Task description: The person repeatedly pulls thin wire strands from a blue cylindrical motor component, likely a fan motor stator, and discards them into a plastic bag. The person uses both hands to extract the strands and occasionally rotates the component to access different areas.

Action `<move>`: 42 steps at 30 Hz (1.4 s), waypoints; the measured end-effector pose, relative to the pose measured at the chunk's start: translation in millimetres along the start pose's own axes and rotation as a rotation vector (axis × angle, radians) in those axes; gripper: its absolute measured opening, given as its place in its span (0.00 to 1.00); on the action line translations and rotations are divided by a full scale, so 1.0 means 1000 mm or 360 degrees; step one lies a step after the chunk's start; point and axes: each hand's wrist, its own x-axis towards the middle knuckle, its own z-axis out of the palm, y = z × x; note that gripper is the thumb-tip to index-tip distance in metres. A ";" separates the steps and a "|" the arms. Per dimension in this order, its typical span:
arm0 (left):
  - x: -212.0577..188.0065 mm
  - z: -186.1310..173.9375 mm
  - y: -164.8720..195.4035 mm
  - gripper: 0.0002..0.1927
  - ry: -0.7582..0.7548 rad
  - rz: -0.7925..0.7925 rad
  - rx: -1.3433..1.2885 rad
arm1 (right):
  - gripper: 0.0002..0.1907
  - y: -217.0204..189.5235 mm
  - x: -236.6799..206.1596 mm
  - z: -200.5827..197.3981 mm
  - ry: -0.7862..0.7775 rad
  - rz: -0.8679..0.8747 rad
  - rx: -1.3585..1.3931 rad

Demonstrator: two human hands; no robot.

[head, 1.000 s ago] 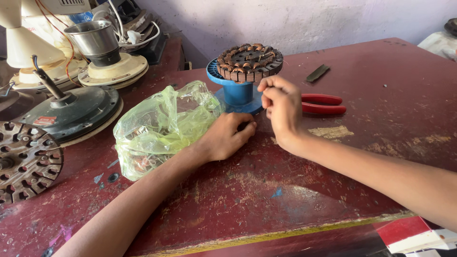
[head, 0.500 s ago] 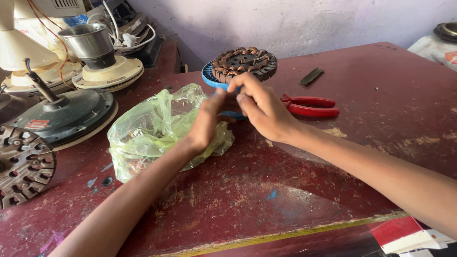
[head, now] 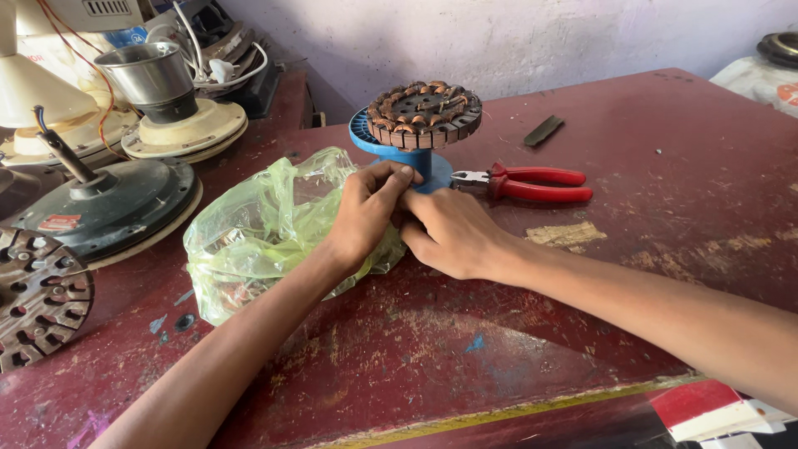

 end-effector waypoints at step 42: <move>-0.012 -0.003 0.000 0.19 -0.0168 0.0690 0.0834 | 0.11 0.008 0.005 -0.007 0.0891 0.0716 0.1018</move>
